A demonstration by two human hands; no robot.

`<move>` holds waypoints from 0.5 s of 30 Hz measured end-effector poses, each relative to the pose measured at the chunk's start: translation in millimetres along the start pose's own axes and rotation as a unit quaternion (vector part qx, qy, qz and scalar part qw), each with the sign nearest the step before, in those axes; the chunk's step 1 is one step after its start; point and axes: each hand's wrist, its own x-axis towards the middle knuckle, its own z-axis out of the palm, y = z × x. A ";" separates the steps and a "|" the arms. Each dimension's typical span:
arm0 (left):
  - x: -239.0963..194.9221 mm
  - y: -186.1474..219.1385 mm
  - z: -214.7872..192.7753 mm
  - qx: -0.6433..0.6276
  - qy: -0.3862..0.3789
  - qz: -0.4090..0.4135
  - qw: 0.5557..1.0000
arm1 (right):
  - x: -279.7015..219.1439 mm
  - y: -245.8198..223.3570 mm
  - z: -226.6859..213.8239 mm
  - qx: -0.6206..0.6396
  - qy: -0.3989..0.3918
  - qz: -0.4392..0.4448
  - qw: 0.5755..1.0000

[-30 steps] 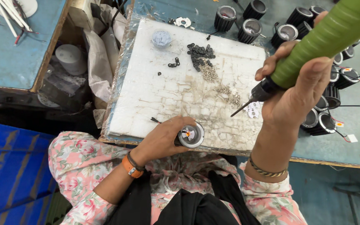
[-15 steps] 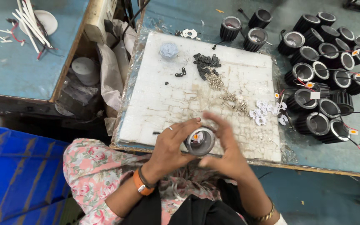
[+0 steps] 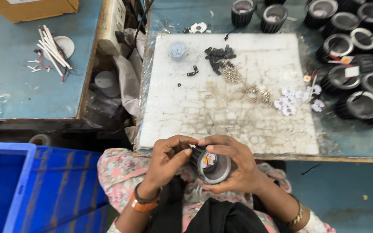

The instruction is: The person assembles small cylindrical electronic components by inserting wires and securing parts with a green electric screwdriver. They handle multiple units, place them on the table, and continue the assembly process.

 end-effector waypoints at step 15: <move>-2.7 -19.6 -24.5 -0.103 -0.179 -0.083 0.975 | 5.1 -6.1 -3.0 0.017 -0.012 -0.012 1.000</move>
